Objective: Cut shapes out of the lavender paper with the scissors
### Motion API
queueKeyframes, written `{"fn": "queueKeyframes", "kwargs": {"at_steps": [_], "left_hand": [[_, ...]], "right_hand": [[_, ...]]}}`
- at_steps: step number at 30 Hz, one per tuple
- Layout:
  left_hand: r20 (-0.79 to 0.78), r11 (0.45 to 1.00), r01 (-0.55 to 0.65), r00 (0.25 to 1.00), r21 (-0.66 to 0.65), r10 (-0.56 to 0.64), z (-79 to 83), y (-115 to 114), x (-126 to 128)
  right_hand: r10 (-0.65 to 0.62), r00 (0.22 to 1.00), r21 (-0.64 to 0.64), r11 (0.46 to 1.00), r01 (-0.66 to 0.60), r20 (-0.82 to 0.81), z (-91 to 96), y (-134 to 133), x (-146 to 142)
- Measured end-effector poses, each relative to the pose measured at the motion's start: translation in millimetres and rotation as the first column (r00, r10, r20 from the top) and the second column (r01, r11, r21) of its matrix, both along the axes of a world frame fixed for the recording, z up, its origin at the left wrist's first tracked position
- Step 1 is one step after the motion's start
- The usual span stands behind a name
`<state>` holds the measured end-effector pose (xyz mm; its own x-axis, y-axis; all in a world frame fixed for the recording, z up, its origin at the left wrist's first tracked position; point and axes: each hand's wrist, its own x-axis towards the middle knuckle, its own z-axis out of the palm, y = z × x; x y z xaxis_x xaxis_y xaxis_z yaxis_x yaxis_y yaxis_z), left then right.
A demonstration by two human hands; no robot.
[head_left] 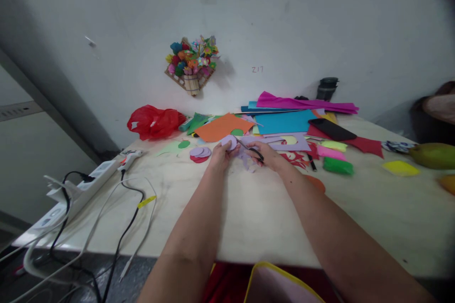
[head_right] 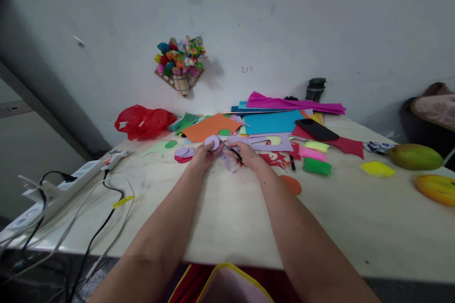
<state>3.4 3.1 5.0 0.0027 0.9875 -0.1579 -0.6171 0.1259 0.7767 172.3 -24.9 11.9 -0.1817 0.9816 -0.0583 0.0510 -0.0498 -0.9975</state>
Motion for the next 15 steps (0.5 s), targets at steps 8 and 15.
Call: {"fn": "queueKeyframes", "kwargs": {"at_steps": [8,15], "left_hand": [[0.034,1.000,-0.025,0.999,0.001,0.025,-2.9,3.8,0.5],[0.017,1.000,0.004,1.000,0.003,-0.004,-1.3,1.8,0.9]], "right_hand": [[-0.012,0.999,-0.034,0.999,0.011,-0.032,-3.2,1.7,1.3],[-0.024,0.999,-0.059,0.998,0.021,-0.049,-1.0,-1.4,-0.6]]}}
